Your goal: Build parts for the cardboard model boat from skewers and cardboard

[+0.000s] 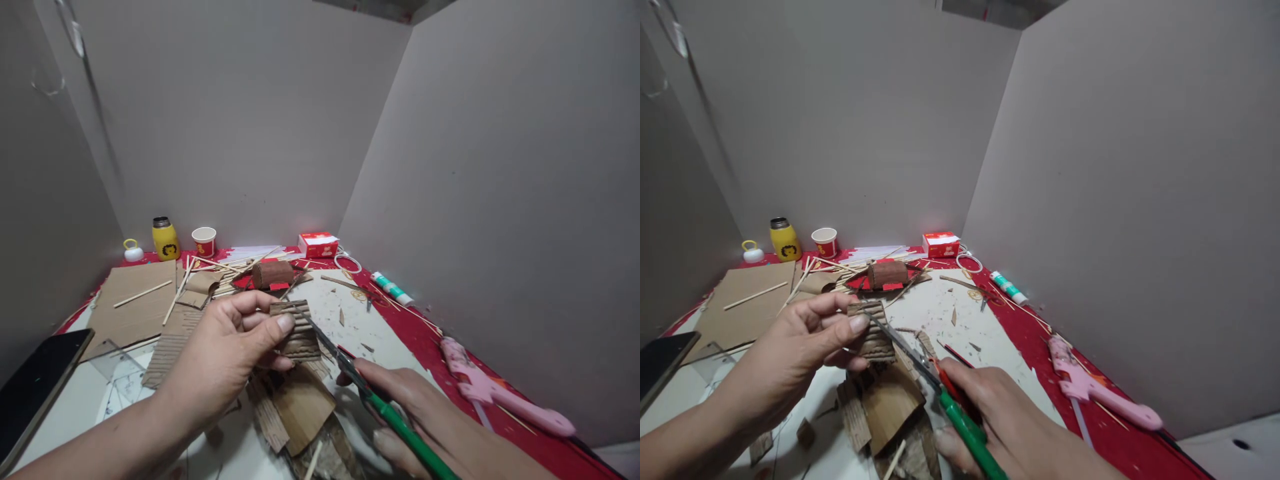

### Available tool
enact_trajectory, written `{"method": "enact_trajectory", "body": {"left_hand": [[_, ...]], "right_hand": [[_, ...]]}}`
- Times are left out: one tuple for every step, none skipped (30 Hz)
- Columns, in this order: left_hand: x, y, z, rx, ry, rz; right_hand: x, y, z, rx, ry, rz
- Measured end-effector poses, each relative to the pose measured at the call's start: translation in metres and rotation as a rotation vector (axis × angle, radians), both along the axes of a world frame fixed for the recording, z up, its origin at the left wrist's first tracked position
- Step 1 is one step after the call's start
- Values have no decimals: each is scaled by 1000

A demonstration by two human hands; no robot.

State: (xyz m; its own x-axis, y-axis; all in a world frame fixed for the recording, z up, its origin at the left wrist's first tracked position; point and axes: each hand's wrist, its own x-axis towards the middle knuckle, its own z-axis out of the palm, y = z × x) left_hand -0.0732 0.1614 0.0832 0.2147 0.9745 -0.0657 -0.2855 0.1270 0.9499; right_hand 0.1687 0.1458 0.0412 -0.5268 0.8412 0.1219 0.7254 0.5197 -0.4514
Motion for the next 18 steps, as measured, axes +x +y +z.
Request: {"method": "enact_trajectory", "body": {"left_hand": [[0, -1, 1, -9, 5, -3], [0, -1, 2, -13, 6, -7], [0, -1, 2, -14, 4, -12], [0, -1, 2, -17, 5, -14], [-1, -1, 1, -24, 10, -16], [-1, -1, 0, -32, 16, -15], [-1, 0, -1, -41, 23, -16], [-1, 0, -1, -49, 31, -20], [-2, 0, -2, -52, 37, -25], [-2, 0, -2, -52, 40, -29], [-2, 0, -2, -51, 39, -32], [-1, 0, -2, -48, 36, -31], [-1, 0, -1, -46, 34, -31], [-1, 0, -1, -42, 30, -31], [-1, 0, -1, -39, 27, -34], [-1, -1, 0, -36, 25, -40], [-2, -1, 0, -32, 23, -47], [-2, 0, 0, -28, 20, -54]], "right_hand": [[0, 0, -1, 5, 20, 9], [0, 0, -1, 13, 38, 13], [-1, 0, -2, 20, 51, 16], [-1, 0, -2, 25, 61, 22], [-1, 0, -3, 28, 69, 32], [-2, 0, -3, 34, 77, 43], [-2, 1, -4, 42, 87, 52], [-2, 1, -4, 50, 99, 62], [-3, 2, -4, 58, 114, 69], [-3, 3, -5, 62, 128, 70], [-3, 3, -6, 61, 141, 71], [-2, 4, -7, 53, 152, 72], [-2, 4, -8, 40, 160, 75], [-1, 5, -10, 27, 165, 78], [-1, 5, -12, 15, 165, 80], [0, 5, -14, 5, 164, 82], [1, 5, -15, -2, 160, 81], [2, 5, -17, -6, 157, 80]]}}
